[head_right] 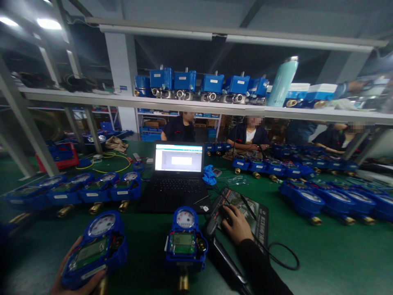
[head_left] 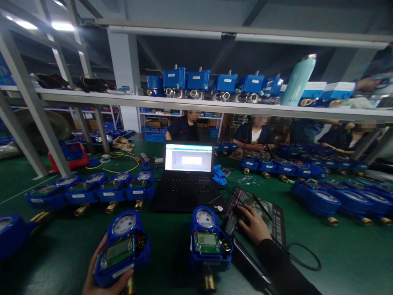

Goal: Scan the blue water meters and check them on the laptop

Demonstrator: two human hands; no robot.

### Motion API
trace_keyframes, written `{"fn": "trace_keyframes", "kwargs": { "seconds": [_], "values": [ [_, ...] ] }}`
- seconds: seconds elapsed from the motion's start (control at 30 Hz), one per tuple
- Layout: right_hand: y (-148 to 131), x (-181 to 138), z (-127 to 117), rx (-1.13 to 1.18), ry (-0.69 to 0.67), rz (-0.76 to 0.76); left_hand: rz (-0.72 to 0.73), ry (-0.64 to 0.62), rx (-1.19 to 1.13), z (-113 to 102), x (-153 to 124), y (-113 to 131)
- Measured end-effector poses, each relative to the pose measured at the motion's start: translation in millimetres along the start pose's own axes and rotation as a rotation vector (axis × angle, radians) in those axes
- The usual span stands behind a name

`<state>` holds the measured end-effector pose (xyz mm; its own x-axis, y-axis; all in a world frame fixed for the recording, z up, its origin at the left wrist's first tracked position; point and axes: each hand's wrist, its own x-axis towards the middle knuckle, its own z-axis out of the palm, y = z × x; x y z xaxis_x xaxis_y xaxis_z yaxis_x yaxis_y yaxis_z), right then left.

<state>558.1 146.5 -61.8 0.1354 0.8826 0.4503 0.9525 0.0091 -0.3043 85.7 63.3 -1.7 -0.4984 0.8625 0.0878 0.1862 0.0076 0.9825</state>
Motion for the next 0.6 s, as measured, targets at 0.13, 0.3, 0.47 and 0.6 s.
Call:
{"fn": "trace_keyframes", "kwargs": {
  "seconds": [0.13,0.3,0.47,0.6],
  "values": [
    [0.3,0.2,0.6,0.001,-0.013,0.005,-0.01,-0.004,-0.017,0.8,-1.8,3.5],
    [1.5,0.5,2.2,0.012,0.003,-0.003,0.015,0.002,-0.01,0.4,0.4,-1.3],
    [1.6,0.7,1.3,0.012,0.019,-0.023,0.036,0.0,-0.001,-0.2,1.8,-4.3],
    [-0.3,1.2,-0.6,0.0,-0.012,-0.01,0.001,-0.019,-0.086,-1.3,-2.6,-0.6]
  ]
}}
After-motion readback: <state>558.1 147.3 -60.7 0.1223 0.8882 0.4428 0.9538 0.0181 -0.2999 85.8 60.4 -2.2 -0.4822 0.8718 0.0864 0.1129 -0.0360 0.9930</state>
